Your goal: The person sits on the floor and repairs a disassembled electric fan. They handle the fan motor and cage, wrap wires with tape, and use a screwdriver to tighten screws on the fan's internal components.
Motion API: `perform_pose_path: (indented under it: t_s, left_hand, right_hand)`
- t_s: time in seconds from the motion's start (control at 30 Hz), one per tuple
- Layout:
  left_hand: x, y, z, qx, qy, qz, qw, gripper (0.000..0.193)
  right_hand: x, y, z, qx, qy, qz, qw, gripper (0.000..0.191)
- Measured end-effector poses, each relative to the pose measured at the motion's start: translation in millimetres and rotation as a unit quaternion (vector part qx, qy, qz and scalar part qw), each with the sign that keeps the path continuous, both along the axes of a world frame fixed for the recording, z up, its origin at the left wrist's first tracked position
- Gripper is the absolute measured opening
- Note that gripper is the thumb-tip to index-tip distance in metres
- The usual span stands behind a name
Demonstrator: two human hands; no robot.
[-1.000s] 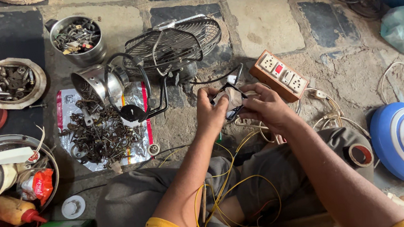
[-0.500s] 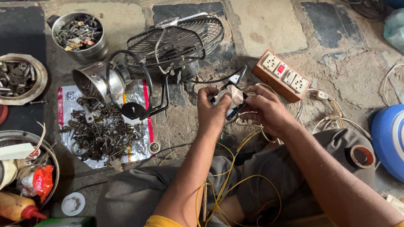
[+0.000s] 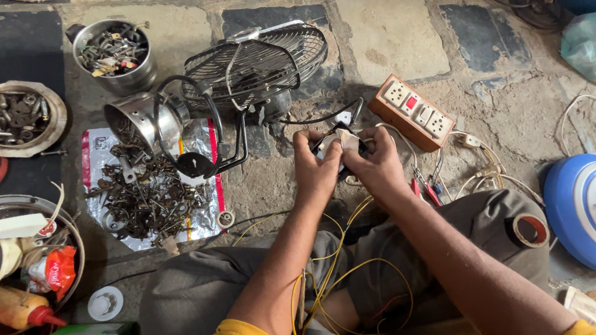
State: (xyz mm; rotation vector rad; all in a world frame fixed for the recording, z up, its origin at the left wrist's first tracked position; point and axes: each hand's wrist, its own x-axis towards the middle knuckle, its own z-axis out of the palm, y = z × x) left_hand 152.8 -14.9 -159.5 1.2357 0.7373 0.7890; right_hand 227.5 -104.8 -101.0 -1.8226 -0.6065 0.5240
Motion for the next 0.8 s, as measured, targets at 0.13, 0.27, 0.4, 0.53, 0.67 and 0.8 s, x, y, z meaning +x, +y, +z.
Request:
perform_pose_path:
  t_s: [0.13,0.27,0.4,0.53,0.67,0.8]
  left_hand:
    - [0.0,8.7,-8.7,-0.014,-0.041,0.007,0.999,0.033]
    - [3.5,5.2,-7.2,-0.066,-0.078,-0.022,0.995,0.034]
    - [-0.8,-0.9,3.6,-0.007,-0.059,-0.016,0.998,0.033]
    - [-6.2,-5.0,14.8,0.095,-0.009,-0.012,0.995,0.033]
    - [-7.7,-2.2,14.4,0.071,-0.024,-0.046,0.996,0.030]
    - [-2.7,8.8,1.2,-0.014,-0.045,-0.049,0.998,0.032]
  right_hand:
    - [3.4,-9.4,7.0,0.085,0.243,0.034,0.966,0.043]
    - [7.9,-19.3,17.5,0.135,0.264,0.064,0.953,0.036]
    - [8.0,-17.6,15.1,0.137,0.241,0.065,0.959,0.031]
    - [12.0,-9.3,8.1,0.057,0.224,-0.007,0.973,0.022]
    - [20.5,-3.3,12.8,0.064,0.300,0.027,0.951,0.020]
    - [26.4,-10.0,41.7,0.036,0.368,0.052,0.927,0.023]
